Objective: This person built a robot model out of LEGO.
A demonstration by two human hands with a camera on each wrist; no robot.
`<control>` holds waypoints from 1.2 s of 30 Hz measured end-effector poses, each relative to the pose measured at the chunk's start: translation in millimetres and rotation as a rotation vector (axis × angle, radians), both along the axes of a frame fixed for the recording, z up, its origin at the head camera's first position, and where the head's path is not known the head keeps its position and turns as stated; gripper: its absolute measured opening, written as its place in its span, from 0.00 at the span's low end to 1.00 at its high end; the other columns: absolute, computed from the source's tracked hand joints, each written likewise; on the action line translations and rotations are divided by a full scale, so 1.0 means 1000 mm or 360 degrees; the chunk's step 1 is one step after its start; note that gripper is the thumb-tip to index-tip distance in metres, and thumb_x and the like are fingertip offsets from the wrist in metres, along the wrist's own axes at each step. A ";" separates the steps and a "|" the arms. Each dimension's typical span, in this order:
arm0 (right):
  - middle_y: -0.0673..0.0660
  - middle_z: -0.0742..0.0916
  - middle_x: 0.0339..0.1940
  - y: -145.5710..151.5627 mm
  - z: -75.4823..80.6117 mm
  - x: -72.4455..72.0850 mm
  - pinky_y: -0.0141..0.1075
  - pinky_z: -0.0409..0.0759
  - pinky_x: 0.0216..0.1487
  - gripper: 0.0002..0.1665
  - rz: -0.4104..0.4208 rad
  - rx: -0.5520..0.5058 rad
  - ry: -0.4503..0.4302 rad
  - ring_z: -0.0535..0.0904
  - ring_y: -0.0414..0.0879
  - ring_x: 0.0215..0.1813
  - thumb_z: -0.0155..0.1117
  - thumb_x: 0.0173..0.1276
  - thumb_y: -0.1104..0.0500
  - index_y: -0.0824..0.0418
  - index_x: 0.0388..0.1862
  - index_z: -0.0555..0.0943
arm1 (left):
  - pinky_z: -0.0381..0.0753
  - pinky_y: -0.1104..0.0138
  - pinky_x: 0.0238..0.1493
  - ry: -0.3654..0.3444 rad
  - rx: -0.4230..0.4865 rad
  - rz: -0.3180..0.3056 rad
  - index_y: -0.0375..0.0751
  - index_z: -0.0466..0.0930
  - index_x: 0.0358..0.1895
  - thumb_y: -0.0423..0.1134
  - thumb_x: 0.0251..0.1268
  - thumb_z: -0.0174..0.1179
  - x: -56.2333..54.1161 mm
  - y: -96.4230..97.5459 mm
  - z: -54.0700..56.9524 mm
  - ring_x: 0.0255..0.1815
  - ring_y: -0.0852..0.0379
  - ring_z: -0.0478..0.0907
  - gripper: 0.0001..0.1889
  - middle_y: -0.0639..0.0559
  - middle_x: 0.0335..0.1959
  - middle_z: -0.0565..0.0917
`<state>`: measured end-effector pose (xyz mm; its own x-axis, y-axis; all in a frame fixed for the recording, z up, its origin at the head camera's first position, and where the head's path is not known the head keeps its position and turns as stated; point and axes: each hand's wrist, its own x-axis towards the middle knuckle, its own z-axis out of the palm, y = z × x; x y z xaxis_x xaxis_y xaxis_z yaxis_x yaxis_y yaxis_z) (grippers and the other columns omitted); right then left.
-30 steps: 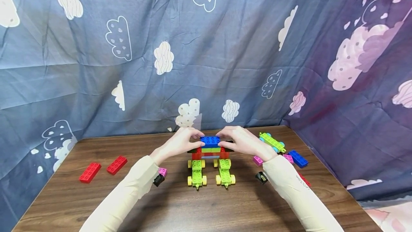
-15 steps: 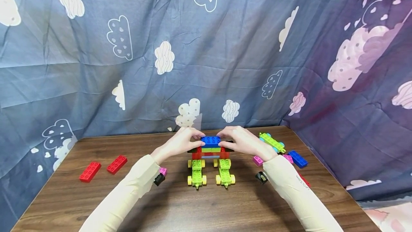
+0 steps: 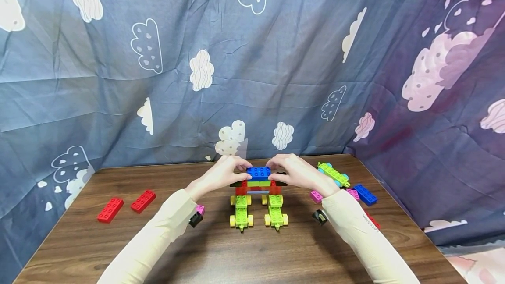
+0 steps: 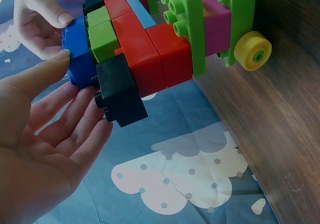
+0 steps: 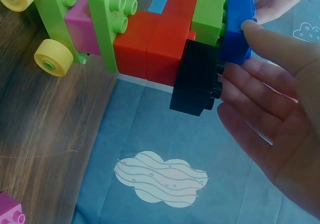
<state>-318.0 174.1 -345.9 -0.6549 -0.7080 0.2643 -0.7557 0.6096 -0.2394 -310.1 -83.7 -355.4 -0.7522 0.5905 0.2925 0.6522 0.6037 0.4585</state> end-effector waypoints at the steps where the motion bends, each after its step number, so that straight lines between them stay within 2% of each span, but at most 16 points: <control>1: 0.51 0.89 0.43 0.000 0.000 0.000 0.39 0.85 0.51 0.16 0.0004 -0.0004 -0.0008 0.85 0.44 0.45 0.69 0.67 0.51 0.58 0.49 0.84 | 0.85 0.65 0.50 -0.0002 0.0002 0.0000 0.37 0.85 0.50 0.42 0.63 0.67 0.000 0.000 0.000 0.43 0.55 0.85 0.16 0.47 0.44 0.89; 12: 0.52 0.89 0.42 0.000 0.000 -0.002 0.40 0.85 0.49 0.15 0.0062 -0.0025 -0.0023 0.85 0.44 0.43 0.68 0.67 0.51 0.59 0.48 0.84 | 0.85 0.65 0.49 -0.0050 0.0017 0.0013 0.37 0.86 0.50 0.42 0.64 0.67 -0.001 0.000 -0.001 0.42 0.55 0.85 0.16 0.47 0.43 0.90; 28: 0.53 0.89 0.42 -0.004 0.004 0.002 0.42 0.85 0.50 0.15 0.0017 0.0010 -0.0041 0.86 0.47 0.43 0.69 0.66 0.53 0.60 0.48 0.85 | 0.85 0.65 0.47 -0.0099 0.0162 0.0031 0.36 0.86 0.49 0.40 0.63 0.68 0.003 0.001 -0.007 0.40 0.55 0.85 0.15 0.45 0.42 0.89; 36: 0.53 0.89 0.42 -0.005 0.005 0.004 0.39 0.85 0.49 0.15 0.0018 0.0053 0.0038 0.86 0.44 0.43 0.69 0.67 0.53 0.60 0.47 0.85 | 0.86 0.64 0.48 -0.0114 0.0195 0.0034 0.36 0.86 0.50 0.39 0.63 0.68 0.003 0.001 -0.009 0.42 0.53 0.86 0.15 0.44 0.44 0.89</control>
